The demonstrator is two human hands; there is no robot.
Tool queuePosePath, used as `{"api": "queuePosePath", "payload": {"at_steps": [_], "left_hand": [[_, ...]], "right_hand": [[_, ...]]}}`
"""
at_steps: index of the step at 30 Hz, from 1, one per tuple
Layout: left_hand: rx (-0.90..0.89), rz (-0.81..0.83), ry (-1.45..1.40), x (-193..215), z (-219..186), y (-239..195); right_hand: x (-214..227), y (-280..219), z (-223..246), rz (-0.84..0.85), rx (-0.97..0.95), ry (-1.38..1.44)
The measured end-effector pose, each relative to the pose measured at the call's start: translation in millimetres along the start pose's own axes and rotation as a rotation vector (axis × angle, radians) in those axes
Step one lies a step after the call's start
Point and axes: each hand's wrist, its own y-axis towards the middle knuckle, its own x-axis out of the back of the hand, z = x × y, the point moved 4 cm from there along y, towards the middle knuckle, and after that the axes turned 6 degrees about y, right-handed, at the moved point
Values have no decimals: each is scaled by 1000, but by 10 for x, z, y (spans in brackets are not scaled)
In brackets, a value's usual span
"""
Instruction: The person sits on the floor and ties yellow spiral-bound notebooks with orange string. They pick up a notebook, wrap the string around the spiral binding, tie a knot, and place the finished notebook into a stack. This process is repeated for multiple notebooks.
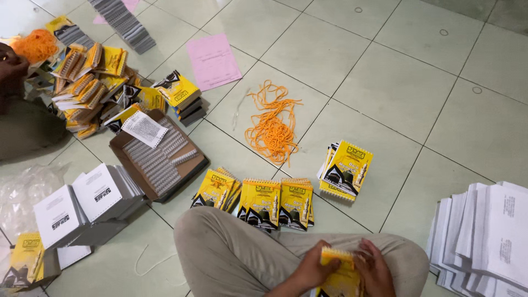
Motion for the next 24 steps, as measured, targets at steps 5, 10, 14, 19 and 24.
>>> {"api": "queuePosePath", "payload": {"at_steps": [5, 10, 14, 19, 24], "left_hand": [[100, -143, -126, 747, -525, -107], [-17, -296, -220, 1025, -377, 268], [-43, -537, -194, 1485, -668, 65], [-9, -725, -46, 1866, -219, 22], [4, -776, -3, 2073, -163, 105]], "right_hand": [[-391, -78, 179, 197, -171, 540], [-673, 246, 36, 238, -52, 266], [-979, 827, 3, 332, 74, 406], [-1303, 1205, -65, 329, 116, 0], [-1535, 1236, -214, 283, 192, -171]]}}
